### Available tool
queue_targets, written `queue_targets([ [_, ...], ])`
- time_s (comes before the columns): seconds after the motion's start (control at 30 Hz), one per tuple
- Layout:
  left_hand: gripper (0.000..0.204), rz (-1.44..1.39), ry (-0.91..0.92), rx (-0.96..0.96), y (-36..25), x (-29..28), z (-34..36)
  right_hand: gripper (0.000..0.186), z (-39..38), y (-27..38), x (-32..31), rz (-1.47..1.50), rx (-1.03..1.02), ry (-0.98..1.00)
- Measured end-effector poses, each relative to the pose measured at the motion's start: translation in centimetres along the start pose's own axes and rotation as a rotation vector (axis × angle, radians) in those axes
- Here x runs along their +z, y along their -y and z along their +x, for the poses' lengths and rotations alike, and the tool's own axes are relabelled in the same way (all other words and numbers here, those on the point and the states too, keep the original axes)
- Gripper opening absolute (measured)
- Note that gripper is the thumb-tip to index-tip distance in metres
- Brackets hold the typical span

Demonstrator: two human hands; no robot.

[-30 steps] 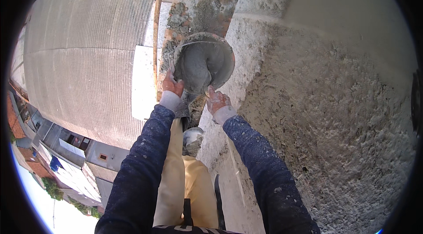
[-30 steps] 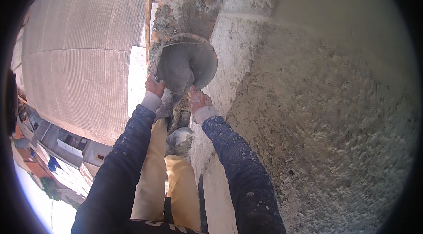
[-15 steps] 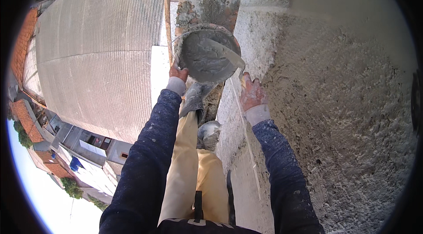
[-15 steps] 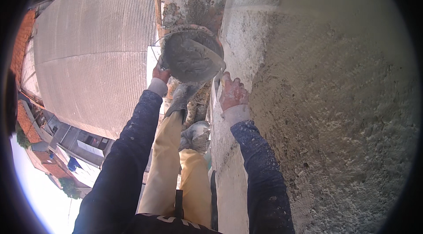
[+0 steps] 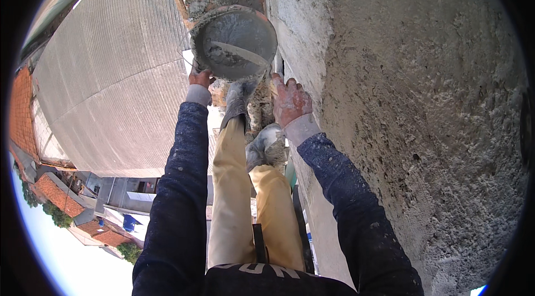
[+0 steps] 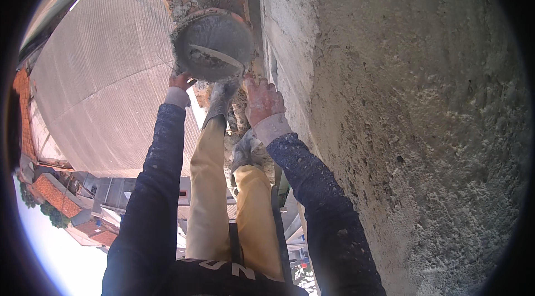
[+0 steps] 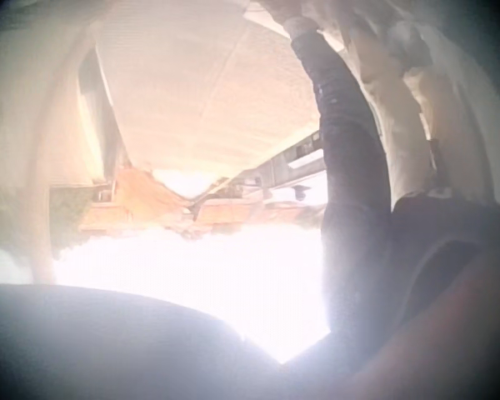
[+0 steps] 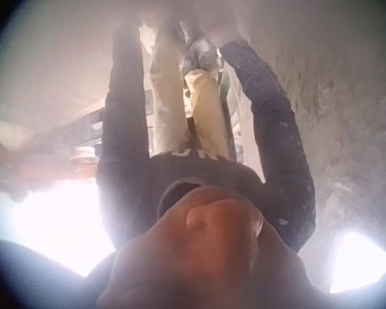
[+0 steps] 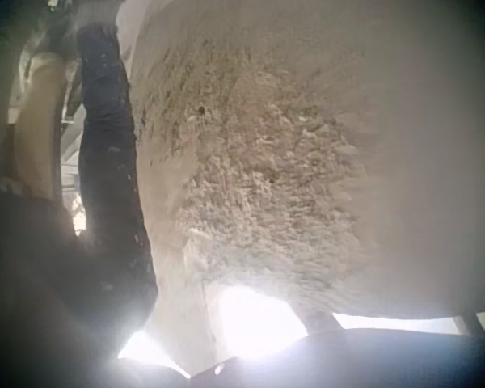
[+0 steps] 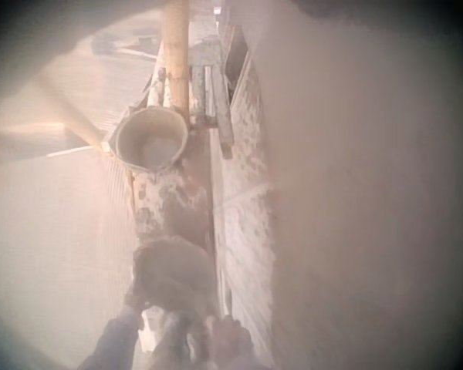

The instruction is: The person scoops wet cement from a bucket with a trowel and applies it to a vertical wall surface. They repeatedly smooth and level the applied cement along the wall while standing on scaffolding.

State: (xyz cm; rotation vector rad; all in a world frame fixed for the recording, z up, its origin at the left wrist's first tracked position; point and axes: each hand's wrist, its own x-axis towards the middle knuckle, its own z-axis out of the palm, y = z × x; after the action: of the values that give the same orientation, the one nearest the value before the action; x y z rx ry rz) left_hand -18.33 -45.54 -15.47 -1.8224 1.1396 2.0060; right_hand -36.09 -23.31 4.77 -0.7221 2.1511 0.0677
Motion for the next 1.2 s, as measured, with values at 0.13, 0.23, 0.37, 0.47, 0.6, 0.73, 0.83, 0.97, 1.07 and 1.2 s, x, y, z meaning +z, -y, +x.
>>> queue_targets([
  [0.13, 0.036, 0.022, -0.091, -0.01, -0.7, -0.1, 0.3, 0.07, 1.7, 2.2, 2.3, 0.128, 0.129, -0.173],
  [0.23, 0.053, 0.044, -0.267, -0.082, -2.0, 0.9, -0.3, 0.08, 1.3, 3.5, 4.4, 0.313, 0.239, -0.047],
  [0.37, 0.079, 0.25, -0.336, 0.071, -3.6, 0.8, -0.8, 0.072, -2.2, 3.5, 5.2, 0.408, 0.163, -0.138],
  [0.47, 0.075, 0.303, -0.314, 0.013, -4.5, 0.2, -1.3, 0.073, -4.0, 3.0, 4.8, 0.386, 0.362, 0.006],
  [0.6, 0.069, 0.302, -0.287, -0.041, -6.4, 0.0, -2.5, 0.073, -5.4, 2.6, 4.6, 0.523, 0.342, 0.0],
  [0.73, 0.06, 0.355, -0.309, -0.009, -7.4, -0.1, -3.4, 0.073, -6.6, 2.6, 5.7, 0.58, 0.449, 0.057],
  [0.83, 0.043, 0.577, -0.285, -0.08, -7.5, -1.4, -2.9, 0.065, -8.9, 2.4, 7.6, 0.784, 0.442, -0.148],
  [0.97, 0.056, 1.096, -0.18, -0.007, -6.5, -2.8, -3.0, 0.064, -14.0, 0.4, 12.9, 0.923, 0.504, -0.347],
  [1.07, 0.072, 0.566, -0.2, 0.13, -4.4, -0.9, -6.4, 0.065, -20.4, -3.9, 20.0, 0.983, 0.702, -0.127],
  [1.2, 0.08, 0.6, 0.16, 0.201, -2.0, 4.4, -15.7, 0.065, -32.7, -9.0, 32.6, 0.896, 0.954, -0.18],
])
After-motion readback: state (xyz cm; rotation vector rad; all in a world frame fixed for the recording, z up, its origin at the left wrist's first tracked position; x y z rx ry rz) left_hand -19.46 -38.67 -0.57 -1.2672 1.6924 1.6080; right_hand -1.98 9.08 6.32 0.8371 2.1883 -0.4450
